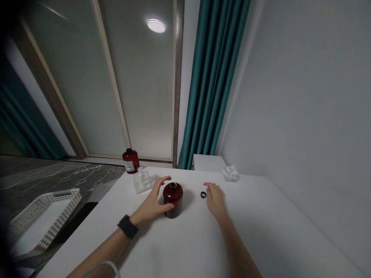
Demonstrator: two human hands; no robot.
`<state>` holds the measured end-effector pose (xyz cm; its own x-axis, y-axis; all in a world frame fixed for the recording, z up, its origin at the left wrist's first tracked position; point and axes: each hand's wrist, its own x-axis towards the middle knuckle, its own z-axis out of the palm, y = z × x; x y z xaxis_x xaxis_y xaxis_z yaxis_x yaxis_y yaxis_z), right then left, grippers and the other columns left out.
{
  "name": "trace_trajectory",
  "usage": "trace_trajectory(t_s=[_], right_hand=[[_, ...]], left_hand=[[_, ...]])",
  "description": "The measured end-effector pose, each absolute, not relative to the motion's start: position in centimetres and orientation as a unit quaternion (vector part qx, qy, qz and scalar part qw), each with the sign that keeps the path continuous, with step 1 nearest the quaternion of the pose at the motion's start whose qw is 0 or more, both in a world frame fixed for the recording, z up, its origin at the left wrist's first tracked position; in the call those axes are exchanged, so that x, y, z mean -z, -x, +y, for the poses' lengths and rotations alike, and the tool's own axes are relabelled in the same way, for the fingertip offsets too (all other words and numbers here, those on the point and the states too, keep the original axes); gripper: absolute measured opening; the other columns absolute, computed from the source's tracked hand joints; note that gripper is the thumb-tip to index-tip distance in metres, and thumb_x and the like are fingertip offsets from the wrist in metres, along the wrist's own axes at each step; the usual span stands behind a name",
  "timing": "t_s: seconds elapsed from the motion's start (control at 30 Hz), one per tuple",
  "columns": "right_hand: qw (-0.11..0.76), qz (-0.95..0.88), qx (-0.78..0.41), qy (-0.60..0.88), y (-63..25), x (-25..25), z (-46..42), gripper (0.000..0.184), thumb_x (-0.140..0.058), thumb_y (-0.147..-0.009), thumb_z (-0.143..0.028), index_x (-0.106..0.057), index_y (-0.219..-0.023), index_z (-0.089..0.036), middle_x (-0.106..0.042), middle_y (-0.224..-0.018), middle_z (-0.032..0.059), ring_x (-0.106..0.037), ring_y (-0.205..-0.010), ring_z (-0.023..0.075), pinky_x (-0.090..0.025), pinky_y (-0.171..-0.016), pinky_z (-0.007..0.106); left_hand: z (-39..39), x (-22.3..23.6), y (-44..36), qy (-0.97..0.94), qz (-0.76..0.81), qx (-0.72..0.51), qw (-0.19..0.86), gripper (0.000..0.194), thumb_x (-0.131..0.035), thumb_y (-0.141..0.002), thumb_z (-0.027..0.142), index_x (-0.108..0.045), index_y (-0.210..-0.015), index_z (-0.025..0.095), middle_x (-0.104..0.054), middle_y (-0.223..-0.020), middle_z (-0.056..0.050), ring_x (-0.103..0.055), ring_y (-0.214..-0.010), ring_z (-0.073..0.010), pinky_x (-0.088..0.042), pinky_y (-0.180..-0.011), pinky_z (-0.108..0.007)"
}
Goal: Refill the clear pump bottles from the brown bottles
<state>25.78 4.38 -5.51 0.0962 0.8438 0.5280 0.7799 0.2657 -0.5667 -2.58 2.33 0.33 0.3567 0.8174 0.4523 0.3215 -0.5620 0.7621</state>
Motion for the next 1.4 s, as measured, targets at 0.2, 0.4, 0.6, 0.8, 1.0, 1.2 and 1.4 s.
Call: trace_trajectory(t_s=[0.2,0.4,0.6,0.8,1.0,1.2,1.4], right_hand=[[0.358,-0.669,0.003,0.652,-26.4,6.8,4.5,0.029,-0.039,-0.093,-0.023,-0.067,-0.100,-0.023,-0.070,-0.093,0.0073,-0.059,-0.093,0.0257,-0.039,-0.082,0.039],[0.314,-0.689,0.029,0.652,-25.3,6.9,4.0,0.023,-0.057,-0.087,-0.033,-0.066,-0.106,-0.023,-0.067,-0.092,0.0065,-0.058,-0.092,0.0267,-0.038,-0.080,0.038],[0.294,-0.701,0.041,0.648,-25.2,7.3,3.9,0.023,-0.062,-0.083,-0.029,-0.065,-0.106,-0.025,-0.066,-0.093,0.0057,-0.057,-0.091,0.0269,-0.037,-0.080,0.038],[0.292,-0.706,0.034,0.644,-25.0,7.1,3.9,0.013,-0.061,-0.084,-0.024,-0.066,-0.095,-0.024,-0.067,-0.092,0.0056,-0.056,-0.091,0.0262,-0.036,-0.079,0.037],[0.322,-0.709,0.009,0.627,-24.1,6.4,3.5,0.011,-0.058,-0.085,-0.023,-0.064,-0.093,-0.023,-0.066,-0.091,0.0055,-0.056,-0.091,0.0262,-0.036,-0.078,0.036],[0.371,-0.724,-0.031,0.580,-21.5,5.3,2.6,0.013,-0.052,-0.087,-0.022,-0.061,-0.096,-0.024,-0.066,-0.093,0.0044,-0.059,-0.092,0.0244,-0.039,-0.081,0.037],[0.429,-0.705,-0.029,0.564,-20.0,4.3,1.9,0.019,-0.050,-0.089,-0.025,-0.057,-0.106,-0.021,-0.064,-0.094,0.0054,-0.059,-0.090,0.0242,-0.038,-0.084,0.039]], left_hand=[[1.5,0.3,2.9,-0.778,0.366,-0.426,0.281,0.080,-0.077,-0.069,0.030,-0.039,-0.138,0.020,-0.044,-0.141,-0.016,-0.042,-0.133,-0.0361,-0.032,-0.114,-0.058],[1.3,0.6,2.9,-0.773,0.367,-0.451,0.255,0.071,-0.073,-0.075,0.032,-0.039,-0.136,0.021,-0.044,-0.140,-0.015,-0.041,-0.133,-0.0347,-0.031,-0.113,-0.057],[1.4,0.4,3.1,-0.766,0.373,-0.472,0.227,0.057,-0.071,-0.076,0.027,-0.046,-0.126,0.022,-0.050,-0.133,-0.013,-0.047,-0.128,-0.0327,-0.035,-0.111,-0.056],[1.3,0.3,3.3,-0.770,0.384,-0.460,0.219,0.057,-0.071,-0.076,0.027,-0.048,-0.128,0.021,-0.053,-0.131,-0.012,-0.048,-0.126,-0.0316,-0.037,-0.110,-0.053],[1.3,0.1,3.2,-0.768,0.376,-0.464,0.231,0.048,-0.068,-0.081,0.031,-0.052,-0.126,0.022,-0.055,-0.128,-0.012,-0.048,-0.124,-0.0320,-0.037,-0.109,-0.053],[1.4,0.1,3.2,-0.765,0.368,-0.475,0.233,0.042,-0.066,-0.084,0.032,-0.056,-0.124,0.023,-0.056,-0.126,-0.012,-0.048,-0.124,-0.0309,-0.037,-0.109,-0.052],[1.6,0.0,3.4,-0.772,0.365,-0.462,0.238,0.040,-0.064,-0.087,0.029,-0.057,-0.126,0.024,-0.053,-0.127,-0.011,-0.047,-0.124,-0.0295,-0.036,-0.110,-0.050]])
